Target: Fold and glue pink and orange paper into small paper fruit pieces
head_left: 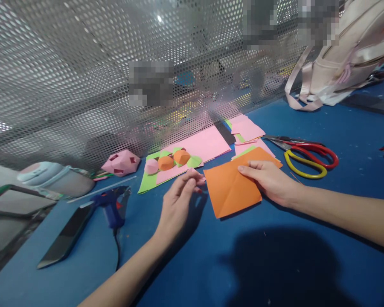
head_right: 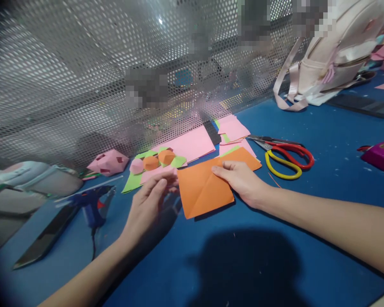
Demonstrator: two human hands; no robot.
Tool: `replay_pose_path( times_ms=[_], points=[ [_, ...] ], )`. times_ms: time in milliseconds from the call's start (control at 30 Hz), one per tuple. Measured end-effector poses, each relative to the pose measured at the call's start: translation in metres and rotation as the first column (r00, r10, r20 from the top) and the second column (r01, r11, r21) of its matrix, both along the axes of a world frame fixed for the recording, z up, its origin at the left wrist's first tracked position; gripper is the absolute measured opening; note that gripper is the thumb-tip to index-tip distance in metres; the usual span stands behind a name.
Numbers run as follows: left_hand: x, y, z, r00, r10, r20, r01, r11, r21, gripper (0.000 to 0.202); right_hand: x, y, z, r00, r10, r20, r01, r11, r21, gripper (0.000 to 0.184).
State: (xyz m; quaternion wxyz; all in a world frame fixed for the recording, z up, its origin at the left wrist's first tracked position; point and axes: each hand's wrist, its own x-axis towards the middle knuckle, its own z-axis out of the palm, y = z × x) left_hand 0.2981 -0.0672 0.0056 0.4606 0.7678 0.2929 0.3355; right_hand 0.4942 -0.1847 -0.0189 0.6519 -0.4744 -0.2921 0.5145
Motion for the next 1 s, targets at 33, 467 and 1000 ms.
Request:
replay_pose_path(
  times_ms=[33, 467, 1000],
  points=[
    [0.002, -0.007, -0.001, 0.998, -0.046, 0.049, 0.053, 0.988, -0.144, 0.027, -0.002, 0.000, -0.001, 1.000, 0.007, 0.019, -0.006, 1.000, -0.018, 0.022],
    [0.002, -0.007, -0.012, 0.994, -0.102, -0.040, 0.081, 0.927, -0.367, 0.025, -0.011, -0.005, 0.003, 0.869, 0.032, 0.494, -0.026, 0.999, -0.018, 0.018],
    [0.000, -0.007, -0.013, 0.920, -0.271, -0.283, 0.266, 0.962, -0.054, 0.033, 0.000, 0.002, -0.002, 0.601, -0.042, 0.798, -0.030, 0.997, 0.075, 0.028]
  ],
)
